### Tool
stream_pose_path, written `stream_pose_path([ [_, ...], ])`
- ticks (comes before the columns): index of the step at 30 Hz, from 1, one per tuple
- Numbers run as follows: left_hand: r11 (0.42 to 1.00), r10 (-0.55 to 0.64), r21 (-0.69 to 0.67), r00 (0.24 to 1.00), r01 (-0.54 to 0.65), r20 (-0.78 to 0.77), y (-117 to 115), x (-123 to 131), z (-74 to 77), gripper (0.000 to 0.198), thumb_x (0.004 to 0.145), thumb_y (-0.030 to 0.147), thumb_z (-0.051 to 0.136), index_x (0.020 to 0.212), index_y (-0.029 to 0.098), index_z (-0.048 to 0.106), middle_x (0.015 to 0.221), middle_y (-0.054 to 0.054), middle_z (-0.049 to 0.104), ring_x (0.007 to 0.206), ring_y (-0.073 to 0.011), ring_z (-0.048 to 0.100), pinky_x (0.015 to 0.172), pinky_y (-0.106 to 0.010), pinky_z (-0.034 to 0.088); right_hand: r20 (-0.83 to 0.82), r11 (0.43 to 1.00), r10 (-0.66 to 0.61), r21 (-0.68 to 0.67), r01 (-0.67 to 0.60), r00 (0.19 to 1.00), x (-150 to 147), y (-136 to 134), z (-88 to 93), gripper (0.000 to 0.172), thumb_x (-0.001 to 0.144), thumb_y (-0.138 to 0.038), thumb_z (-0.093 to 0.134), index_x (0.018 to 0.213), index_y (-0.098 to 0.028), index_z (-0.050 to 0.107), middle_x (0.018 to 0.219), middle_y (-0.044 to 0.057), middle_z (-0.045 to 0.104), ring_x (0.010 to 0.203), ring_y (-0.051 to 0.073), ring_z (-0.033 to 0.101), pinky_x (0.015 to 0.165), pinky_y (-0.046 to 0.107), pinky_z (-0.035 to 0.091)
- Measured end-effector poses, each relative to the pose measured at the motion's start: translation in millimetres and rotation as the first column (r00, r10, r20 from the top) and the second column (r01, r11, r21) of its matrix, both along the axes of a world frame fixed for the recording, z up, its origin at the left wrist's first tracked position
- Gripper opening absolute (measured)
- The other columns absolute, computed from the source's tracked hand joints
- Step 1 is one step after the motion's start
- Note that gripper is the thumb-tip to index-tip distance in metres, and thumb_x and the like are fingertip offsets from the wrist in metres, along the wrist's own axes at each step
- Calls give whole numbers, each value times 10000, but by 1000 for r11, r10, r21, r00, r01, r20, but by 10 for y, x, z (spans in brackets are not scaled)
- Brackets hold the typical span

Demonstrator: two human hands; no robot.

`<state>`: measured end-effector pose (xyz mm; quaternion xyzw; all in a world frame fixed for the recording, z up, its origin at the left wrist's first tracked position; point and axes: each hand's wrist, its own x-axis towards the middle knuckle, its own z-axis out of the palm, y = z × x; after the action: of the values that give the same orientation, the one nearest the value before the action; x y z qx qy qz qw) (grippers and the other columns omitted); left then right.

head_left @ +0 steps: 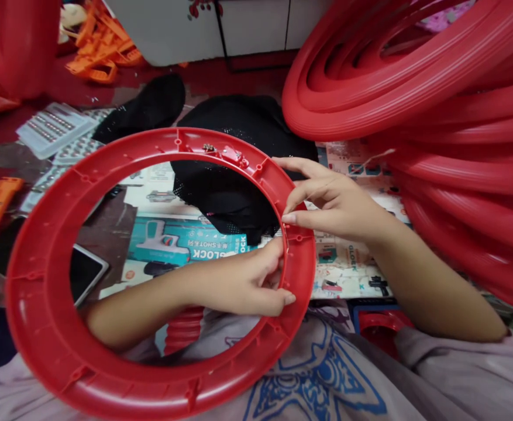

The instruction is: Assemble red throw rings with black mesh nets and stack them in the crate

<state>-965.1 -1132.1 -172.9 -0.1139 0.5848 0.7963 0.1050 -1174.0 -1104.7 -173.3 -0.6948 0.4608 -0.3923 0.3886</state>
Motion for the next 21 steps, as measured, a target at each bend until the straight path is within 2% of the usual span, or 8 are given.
stream_pose_path([
  [5,994,-45,96,999,43,24,2,19,4,480,852,188,576,1241,219,296,897,-4,510,712,-110,535,610,-222,485,6,996,47,-81,-46,999,-29,7,28,41,786,-223,731,771,-189,714,1384,70,450,1316,230,436,1068,394,410],
  [12,989,-73,134,995,64,68,6,36,-6,446,831,173,604,1189,213,339,877,4,523,696,-109,538,602,-217,478,-86,980,101,-161,-113,991,-47,16,38,63,797,-142,673,761,-184,704,1513,31,317,1439,243,263,1154,406,299],
  [18,970,31,235,988,-66,150,-3,10,20,475,812,191,673,1196,221,395,941,-7,539,790,-109,558,691,-234,499,-80,984,73,-156,-85,994,-7,17,20,112,771,-84,619,711,-170,658,1400,73,475,1311,227,449,1089,433,392],
  [19,960,67,257,984,-109,166,-9,2,10,499,787,209,709,1191,213,416,963,-13,550,808,-112,566,711,-242,506,-72,984,68,-162,-79,995,2,15,8,116,772,-83,610,714,-172,656,1390,74,484,1301,222,459,1076,424,406],
  [21,936,212,244,960,-253,183,-20,-26,-21,498,755,262,752,1155,191,463,976,-21,571,815,-114,576,717,-238,505,-54,982,68,-172,-76,996,21,9,-18,127,772,-77,591,714,-171,654,1379,80,489,1289,213,470,1056,403,424],
])
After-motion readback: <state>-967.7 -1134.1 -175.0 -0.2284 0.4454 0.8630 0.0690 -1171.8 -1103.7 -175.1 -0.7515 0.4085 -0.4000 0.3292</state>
